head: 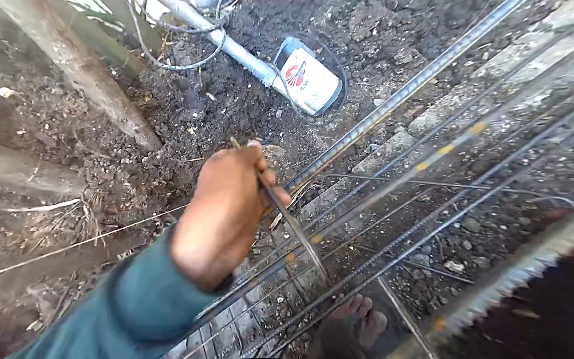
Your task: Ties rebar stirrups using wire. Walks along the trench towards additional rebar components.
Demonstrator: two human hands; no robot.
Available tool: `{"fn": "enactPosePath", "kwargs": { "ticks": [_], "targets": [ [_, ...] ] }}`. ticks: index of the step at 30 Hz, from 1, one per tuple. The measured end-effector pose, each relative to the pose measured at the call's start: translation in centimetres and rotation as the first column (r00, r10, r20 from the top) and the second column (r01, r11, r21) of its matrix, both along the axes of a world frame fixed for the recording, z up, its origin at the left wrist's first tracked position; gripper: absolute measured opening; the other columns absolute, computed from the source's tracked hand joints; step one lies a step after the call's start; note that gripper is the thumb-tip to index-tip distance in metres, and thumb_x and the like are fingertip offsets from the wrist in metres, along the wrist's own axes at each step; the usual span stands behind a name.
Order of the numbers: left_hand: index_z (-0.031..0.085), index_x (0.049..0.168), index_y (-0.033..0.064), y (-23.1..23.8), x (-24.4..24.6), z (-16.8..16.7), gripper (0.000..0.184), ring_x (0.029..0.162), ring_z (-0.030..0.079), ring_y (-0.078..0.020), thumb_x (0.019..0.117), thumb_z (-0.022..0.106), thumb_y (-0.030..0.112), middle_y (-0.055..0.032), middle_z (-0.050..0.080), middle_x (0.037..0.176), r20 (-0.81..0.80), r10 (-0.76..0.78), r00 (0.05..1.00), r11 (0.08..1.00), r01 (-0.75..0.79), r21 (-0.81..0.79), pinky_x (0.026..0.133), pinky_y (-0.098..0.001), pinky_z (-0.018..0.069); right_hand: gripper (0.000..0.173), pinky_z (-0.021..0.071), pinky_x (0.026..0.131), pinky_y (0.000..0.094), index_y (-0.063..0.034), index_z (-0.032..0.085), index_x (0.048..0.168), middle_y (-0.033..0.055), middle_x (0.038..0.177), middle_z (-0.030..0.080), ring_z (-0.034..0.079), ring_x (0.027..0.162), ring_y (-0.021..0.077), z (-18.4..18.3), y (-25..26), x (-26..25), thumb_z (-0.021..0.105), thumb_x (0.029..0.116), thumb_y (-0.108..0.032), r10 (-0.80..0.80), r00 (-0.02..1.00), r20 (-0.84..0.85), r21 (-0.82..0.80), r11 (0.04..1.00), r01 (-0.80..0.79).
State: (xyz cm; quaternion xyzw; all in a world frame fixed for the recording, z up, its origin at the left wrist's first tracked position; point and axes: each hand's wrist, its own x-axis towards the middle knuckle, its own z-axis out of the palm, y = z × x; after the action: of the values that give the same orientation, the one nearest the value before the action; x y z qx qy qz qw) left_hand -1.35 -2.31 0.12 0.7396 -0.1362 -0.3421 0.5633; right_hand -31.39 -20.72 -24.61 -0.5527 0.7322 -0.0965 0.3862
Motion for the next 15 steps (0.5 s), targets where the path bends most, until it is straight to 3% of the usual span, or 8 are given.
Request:
{"fn": "enactPosePath", "kwargs": {
  "ticks": [2, 4, 5, 7, 9, 10, 12, 15],
  "targets": [
    [0.058, 0.095, 0.0099, 1.5, 1.7, 0.9, 0.017, 0.059, 0.057, -0.0084, 0.1069, 0.051, 0.02, -0.0029, 0.059, 0.077, 0.106, -0.275, 0.955, 0.957, 0.262, 0.124, 0.054, -0.0215, 0.0528, 0.028, 0.0381, 0.103, 0.0733, 0.0107, 0.063, 0.125, 0.0406, 0.126, 0.06, 0.056, 0.122, 0.056, -7.0, -2.3, -3.4, 0.052, 0.1025, -0.001, 0.003, 1.0, 0.027, -0.145, 0.99, 0.001],
    [0.061, 0.092, 0.0171, 2.9, 3.4, 2.0, 0.013, 0.053, 0.05, -0.0044, 0.0955, 0.065, 0.029, 0.0037, 0.057, 0.067, 0.24, -0.558, 0.795, 0.8, 0.437, 0.411, 0.048, -0.0201, 0.0424, 0.022, 0.0401, 0.092, 0.0796, 0.0093, 0.066, 0.117, 0.0411, 0.114, 0.063, 0.06, 0.109, 0.0599, -11.0, -3.7, -5.7, 0.056, 0.1029, -0.004, 0.021, 0.998, 0.065, -0.223, 0.975, -0.006],
    [0.06, 0.089, 0.0199, 3.2, 4.1, 2.7, 0.021, 0.051, 0.048, -0.0049, 0.0931, 0.068, 0.038, 0.0059, 0.053, 0.063, 0.252, -0.684, 0.684, 0.674, 0.463, 0.575, 0.047, -0.0228, 0.0394, 0.021, 0.0409, 0.09, 0.0794, 0.0084, 0.066, 0.116, 0.04, 0.113, 0.063, 0.06, 0.107, 0.0592, -11.7, -4.1, -6.1, 0.056, 0.103, -0.005, 0.022, 0.997, 0.071, -0.228, 0.974, -0.005],
    [0.064, 0.085, 0.0205, 2.8, 5.4, 4.0, 0.04, 0.053, 0.05, -0.0091, 0.0952, 0.06, 0.059, 0.0047, 0.054, 0.064, 0.18, -0.857, 0.484, 0.407, 0.418, 0.812, 0.049, -0.0314, 0.0418, 0.022, 0.0408, 0.091, 0.0803, 0.0069, 0.068, 0.117, 0.0393, 0.113, 0.065, 0.061, 0.108, 0.0603, -12.0, -4.6, -6.3, 0.056, 0.1033, -0.006, 0.022, 0.999, 0.05, -0.221, 0.975, -0.01],
    [0.069, 0.094, 0.0107, 1.2, 5.9, 5.8, 0.049, 0.063, 0.058, -0.0193, 0.0981, 0.058, 0.058, -0.0046, 0.06, 0.072, 0.14, -0.935, 0.325, 0.251, 0.329, 0.91, 0.059, -0.0455, 0.0487, 0.024, 0.0418, 0.092, 0.0791, 0.005, 0.069, 0.116, 0.0376, 0.113, 0.066, 0.062, 0.11, 0.0588, -12.0, -4.8, -6.0, 0.056, 0.1052, -0.011, 0.01, 1.0, 0.024, -0.206, 0.979, -0.005],
    [0.071, 0.098, 0.0045, -0.3, 5.7, 6.7, 0.048, 0.068, 0.061, -0.0235, 0.1004, 0.06, 0.051, -0.0099, 0.063, 0.076, 0.172, -0.944, 0.281, 0.253, 0.284, 0.925, 0.065, -0.0496, 0.0512, 0.023, 0.043, 0.092, 0.0774, 0.0037, 0.07, 0.116, 0.0362, 0.113, 0.067, 0.063, 0.109, 0.0573, -11.8, -4.9, -6.0, 0.056, 0.1053, -0.012, -0.004, 1.0, 0.015, -0.196, 0.981, 0.007],
    [0.069, 0.1, -0.0011, -4.4, 4.9, 7.7, 0.038, 0.069, 0.059, -0.0251, 0.1048, 0.058, 0.036, -0.0139, 0.062, 0.078, 0.304, -0.925, 0.227, 0.346, 0.177, 0.921, 0.067, -0.0488, 0.0498, 0.023, 0.0447, 0.095, 0.0736, 0.0016, 0.07, 0.117, 0.0326, 0.115, 0.068, 0.064, 0.111, 0.0528, -11.4, -5.0, -5.9, 0.055, 0.1045, -0.01, -0.029, 0.999, 0.027, -0.175, 0.984, 0.034],
    [0.067, 0.09, 0.0083, -12.3, 7.5, 6.0, 0.033, 0.062, 0.058, -0.0256, 0.104, 0.058, 0.037, -0.0097, 0.06, 0.069, 0.459, -0.888, 0.004, 0.456, 0.121, 0.882, 0.058, -0.0508, 0.0472, 0.025, 0.0464, 0.097, 0.0706, -0.0026, 0.071, 0.119, 0.0286, 0.116, 0.069, 0.065, 0.112, 0.0487, -11.7, -5.7, -5.7, 0.054, 0.1061, -0.017, -0.056, 0.998, 0.037, -0.142, 0.988, 0.061]
  ]
}}
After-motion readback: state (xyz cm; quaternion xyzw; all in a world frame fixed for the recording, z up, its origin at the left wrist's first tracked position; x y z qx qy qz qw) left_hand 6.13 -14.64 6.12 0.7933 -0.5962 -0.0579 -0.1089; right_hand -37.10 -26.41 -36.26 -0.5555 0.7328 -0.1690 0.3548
